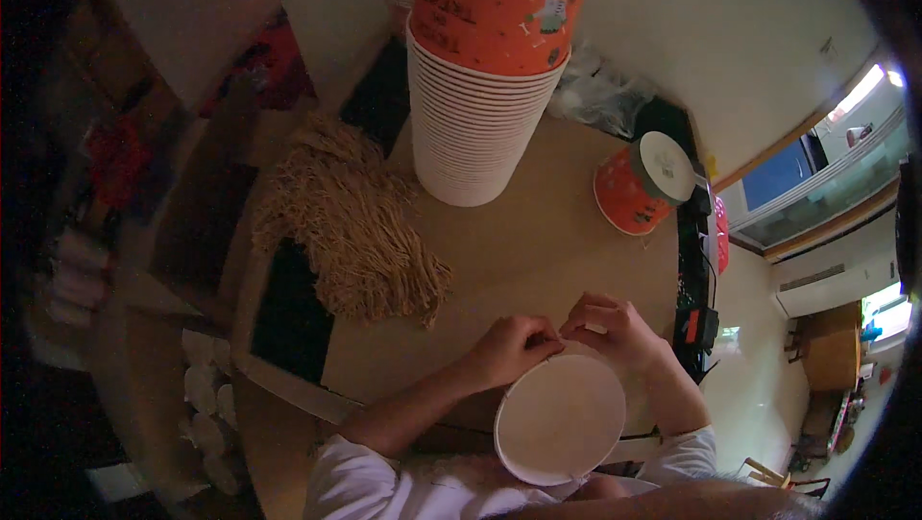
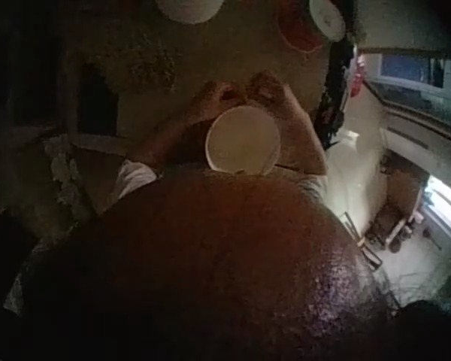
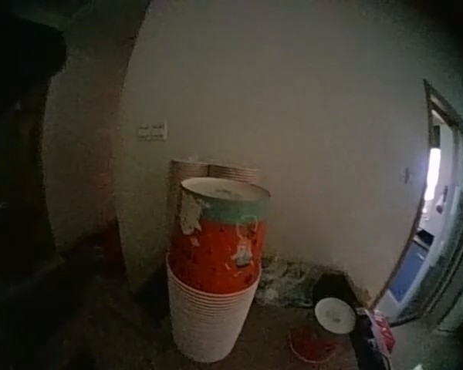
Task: Attaching handle strings to printed paper buckets at a workstation.
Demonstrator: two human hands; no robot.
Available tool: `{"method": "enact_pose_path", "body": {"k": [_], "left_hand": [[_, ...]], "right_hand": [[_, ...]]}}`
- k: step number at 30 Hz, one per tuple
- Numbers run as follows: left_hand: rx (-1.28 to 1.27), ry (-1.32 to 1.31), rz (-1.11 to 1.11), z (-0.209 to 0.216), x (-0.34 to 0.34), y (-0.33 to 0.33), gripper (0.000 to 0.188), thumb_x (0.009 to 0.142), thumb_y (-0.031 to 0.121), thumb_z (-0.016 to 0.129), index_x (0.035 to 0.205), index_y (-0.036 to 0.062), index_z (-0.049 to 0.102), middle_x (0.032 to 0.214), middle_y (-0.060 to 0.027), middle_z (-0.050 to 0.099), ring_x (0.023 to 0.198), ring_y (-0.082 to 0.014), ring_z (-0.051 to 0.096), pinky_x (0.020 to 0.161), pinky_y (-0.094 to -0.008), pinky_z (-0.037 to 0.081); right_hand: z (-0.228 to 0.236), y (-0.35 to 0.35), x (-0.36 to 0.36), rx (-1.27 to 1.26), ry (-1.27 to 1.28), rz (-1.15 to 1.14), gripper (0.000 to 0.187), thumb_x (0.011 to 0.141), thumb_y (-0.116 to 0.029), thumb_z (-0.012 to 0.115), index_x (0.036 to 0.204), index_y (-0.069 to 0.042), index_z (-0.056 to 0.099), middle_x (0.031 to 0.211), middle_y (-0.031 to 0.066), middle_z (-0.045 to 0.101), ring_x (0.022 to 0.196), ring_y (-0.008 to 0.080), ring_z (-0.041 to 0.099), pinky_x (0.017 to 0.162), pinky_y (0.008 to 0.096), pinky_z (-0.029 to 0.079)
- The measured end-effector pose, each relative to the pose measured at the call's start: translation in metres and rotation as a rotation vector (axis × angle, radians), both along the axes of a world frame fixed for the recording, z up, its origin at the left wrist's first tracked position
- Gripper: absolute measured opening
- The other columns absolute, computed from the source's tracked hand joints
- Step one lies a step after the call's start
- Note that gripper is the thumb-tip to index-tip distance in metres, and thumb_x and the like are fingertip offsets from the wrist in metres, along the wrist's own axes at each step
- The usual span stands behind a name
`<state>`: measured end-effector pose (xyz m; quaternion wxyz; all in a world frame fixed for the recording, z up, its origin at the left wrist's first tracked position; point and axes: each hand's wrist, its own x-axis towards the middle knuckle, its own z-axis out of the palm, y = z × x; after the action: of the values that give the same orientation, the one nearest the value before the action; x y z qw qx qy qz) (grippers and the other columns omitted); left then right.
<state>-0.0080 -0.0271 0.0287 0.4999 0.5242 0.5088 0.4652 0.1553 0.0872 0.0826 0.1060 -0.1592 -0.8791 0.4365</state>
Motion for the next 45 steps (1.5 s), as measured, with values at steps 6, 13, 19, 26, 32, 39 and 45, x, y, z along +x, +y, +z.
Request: {"method": "enact_pose_path", "body": {"k": [6, 13, 19, 26, 32, 39, 45], "left_hand": [[0.044, 0.014, 0.037, 0.0, 0.001, -0.002, 0.015, 0.079, 0.015, 0.065, 0.08, 0.0004, 0.061, 0.069, -0.0119, 0.063, 0.065, -0.0169, 0.063, 0.059, -0.0314, 0.048], [0.086, 0.073, 0.032, -0.003, 0.001, -0.004, 0.016, 0.079, 0.016, 0.065, 0.081, 0.0012, 0.06, 0.069, -0.0139, 0.061, 0.062, -0.0197, 0.061, 0.057, -0.0316, 0.046], [0.072, 0.039, 0.041, 0.003, 0.002, -0.005, 0.016, 0.081, 0.016, 0.064, 0.081, 0.0007, 0.06, 0.068, -0.0119, 0.06, 0.062, -0.0174, 0.06, 0.057, -0.0313, 0.046], [0.031, -0.281, 0.191, -0.009, -0.004, -0.007, 0.014, 0.081, 0.015, 0.064, 0.078, 0.0027, 0.059, 0.073, -0.0056, 0.058, 0.066, -0.0127, 0.056, 0.06, -0.0288, 0.045], [0.286, 0.032, -0.045, 0.003, -0.04, -0.012, 0.013, 0.077, 0.015, 0.068, 0.076, 0.005, 0.059, 0.082, -0.0028, 0.048, 0.062, -0.0108, 0.047, 0.056, -0.0249, 0.041], [0.266, 0.107, -0.08, 0.011, -0.043, -0.015, 0.011, 0.075, 0.01, 0.067, 0.075, 0.005, 0.058, 0.086, -0.0027, 0.047, 0.066, -0.01, 0.047, 0.057, -0.0242, 0.041], [0.209, -0.08, -0.009, -0.007, -0.036, -0.013, 0.011, 0.076, -0.004, 0.059, 0.075, 0.0049, 0.053, 0.09, -0.0036, 0.048, 0.068, -0.0077, 0.047, 0.057, -0.0229, 0.041]], "right_hand": [[0.006, 0.002, 0.004, 0.053, -0.095, 0.035, 0.002, 0.08, -0.005, 0.061, 0.079, -0.003, 0.061, 0.077, 0.0095, 0.058, 0.072, 0.0246, 0.058, 0.063, 0.0317, 0.046], [0.024, -0.003, -0.006, -0.161, -0.291, -0.263, 0.002, 0.081, -0.002, 0.059, 0.081, -0.003, 0.06, 0.08, 0.0088, 0.058, 0.074, 0.0234, 0.057, 0.066, 0.0298, 0.045], [0.017, 0.005, -0.001, 0.001, -0.083, 0.041, 0.006, 0.078, -0.001, 0.062, 0.084, -0.003, 0.06, 0.08, 0.0085, 0.059, 0.076, 0.0244, 0.058, 0.066, 0.0314, 0.046], [0.019, 0.002, -0.013, -0.018, -0.077, 0.063, 0.005, 0.078, -0.002, 0.061, 0.083, -0.002, 0.06, 0.08, 0.009, 0.059, 0.075, 0.0252, 0.058, 0.064, 0.0326, 0.046], [0.006, 0.004, -0.024, -0.084, -0.127, 0.016, 0.006, 0.077, -0.002, 0.061, 0.083, -0.003, 0.061, 0.081, 0.007, 0.06, 0.073, 0.021, 0.059, 0.063, 0.0304, 0.047], [0.0, -0.001, -0.031, -0.101, -0.084, -0.037, 0.008, 0.074, -0.001, 0.063, 0.082, -0.004, 0.063, 0.079, 0.0055, 0.06, 0.072, 0.0152, 0.059, 0.062, 0.0264, 0.047], [0.002, -0.007, -0.031, -0.165, -0.152, -0.192, 0.007, 0.076, -0.002, 0.063, 0.082, -0.004, 0.064, 0.079, 0.0045, 0.06, 0.072, 0.0121, 0.058, 0.065, 0.0247, 0.046]]}}
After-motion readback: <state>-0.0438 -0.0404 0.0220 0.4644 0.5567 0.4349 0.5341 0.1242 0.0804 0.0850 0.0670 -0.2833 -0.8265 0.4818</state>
